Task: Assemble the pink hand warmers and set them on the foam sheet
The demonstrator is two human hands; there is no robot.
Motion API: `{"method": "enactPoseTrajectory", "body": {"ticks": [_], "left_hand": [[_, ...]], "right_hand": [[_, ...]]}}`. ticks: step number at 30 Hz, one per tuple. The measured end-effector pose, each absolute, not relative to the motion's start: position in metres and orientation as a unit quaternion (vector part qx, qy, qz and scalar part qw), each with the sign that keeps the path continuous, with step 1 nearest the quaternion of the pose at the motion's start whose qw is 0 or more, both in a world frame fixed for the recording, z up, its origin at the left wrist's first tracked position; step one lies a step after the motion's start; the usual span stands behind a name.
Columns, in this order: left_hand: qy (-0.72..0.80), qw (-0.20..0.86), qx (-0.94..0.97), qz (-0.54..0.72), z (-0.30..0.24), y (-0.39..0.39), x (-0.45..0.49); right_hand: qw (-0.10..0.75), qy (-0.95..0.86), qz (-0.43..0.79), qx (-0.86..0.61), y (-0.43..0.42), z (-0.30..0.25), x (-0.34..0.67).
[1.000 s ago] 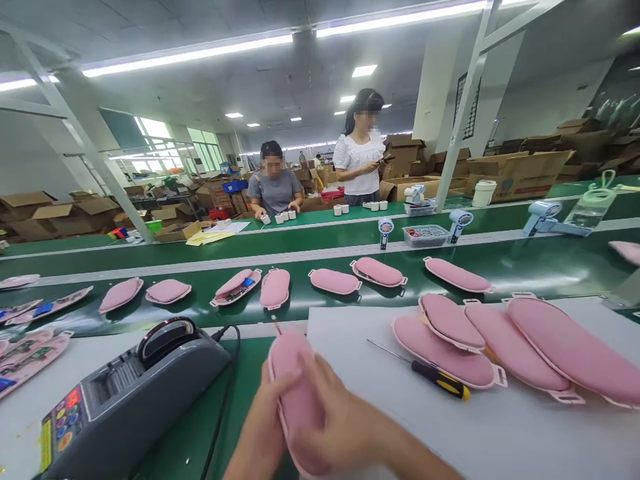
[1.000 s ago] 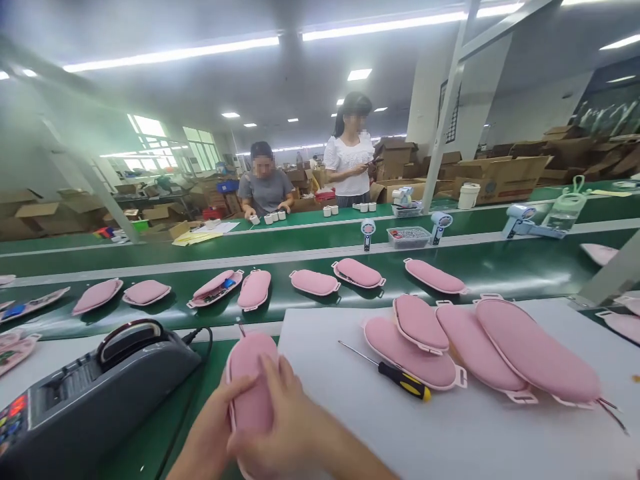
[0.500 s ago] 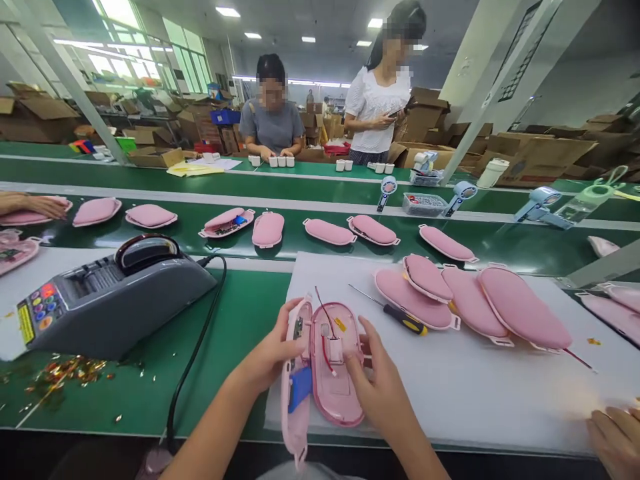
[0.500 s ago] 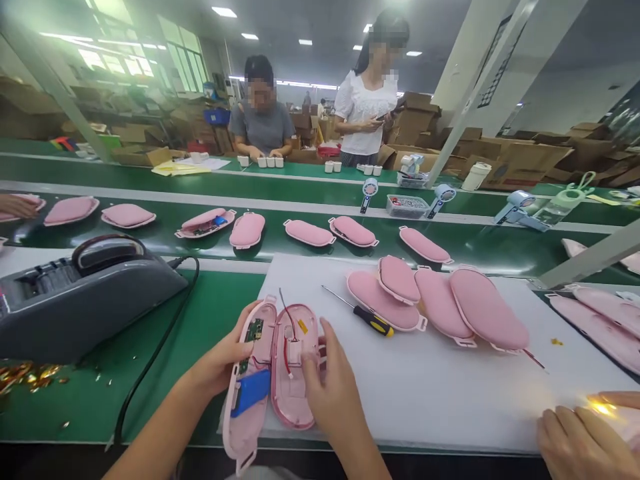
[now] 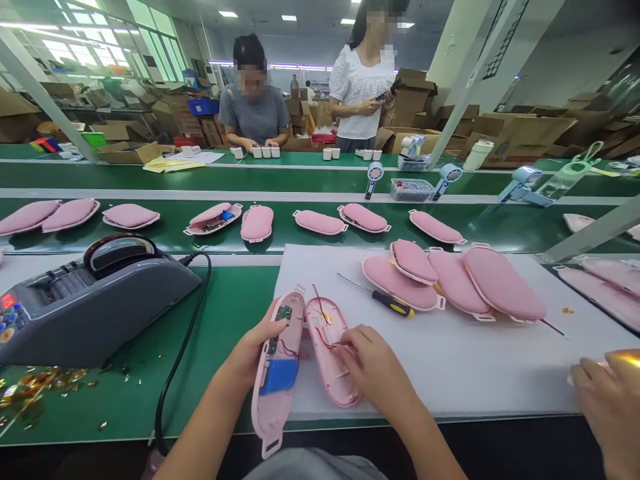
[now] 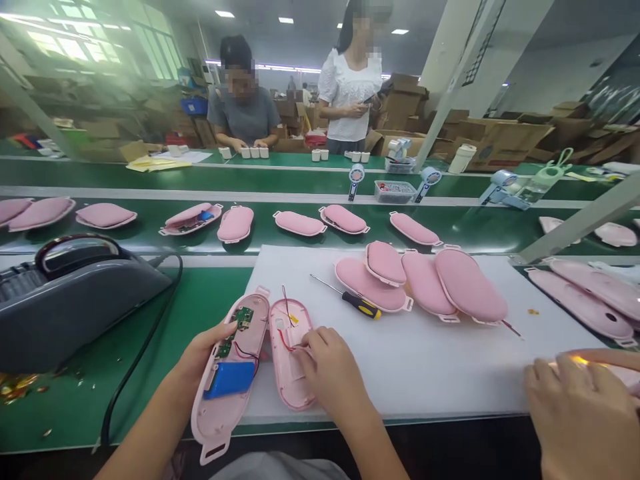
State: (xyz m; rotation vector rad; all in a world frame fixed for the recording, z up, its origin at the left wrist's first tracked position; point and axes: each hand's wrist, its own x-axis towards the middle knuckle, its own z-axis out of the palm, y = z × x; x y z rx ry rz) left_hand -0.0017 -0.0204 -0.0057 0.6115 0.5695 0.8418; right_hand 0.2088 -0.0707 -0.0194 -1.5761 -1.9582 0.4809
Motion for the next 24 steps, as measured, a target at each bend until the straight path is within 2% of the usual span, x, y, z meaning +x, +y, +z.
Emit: {"method": "enactPoseTrajectory", "body": {"ticks": [2, 6, 12, 18, 24], "left_hand": [[0.284, 0.813, 0.304, 0.407, -0.004, -0.021, -0.001], [0.313, 0.801, 0.303, 0.409, 0.007, -0.025, 0.002], [0.302, 0.796, 0.313, 0.420, 0.015, -0.028, 0.007], [0.269, 0.784, 0.339, 0.444, 0.012, -0.030, 0.011], [0.267, 0.770, 0.371, 0.444, 0.005, -0.027, 0.009]], "right_hand": [[0.303, -0.720, 0.193, -0.594, -0.068, -0.013, 0.208], [0.393, -0.653, 0.267, -0.590, -0.060, 0.002, 0.199], [0.526, -0.557, 0.424, -0.482, -0.038, 0.003, 0.176], [0.498, -0.446, 0.592, -0.450, -0.036, 0.009, 0.170], [0.489, -0.427, 0.592, -0.478, -0.039, 0.012, 0.176]]}}
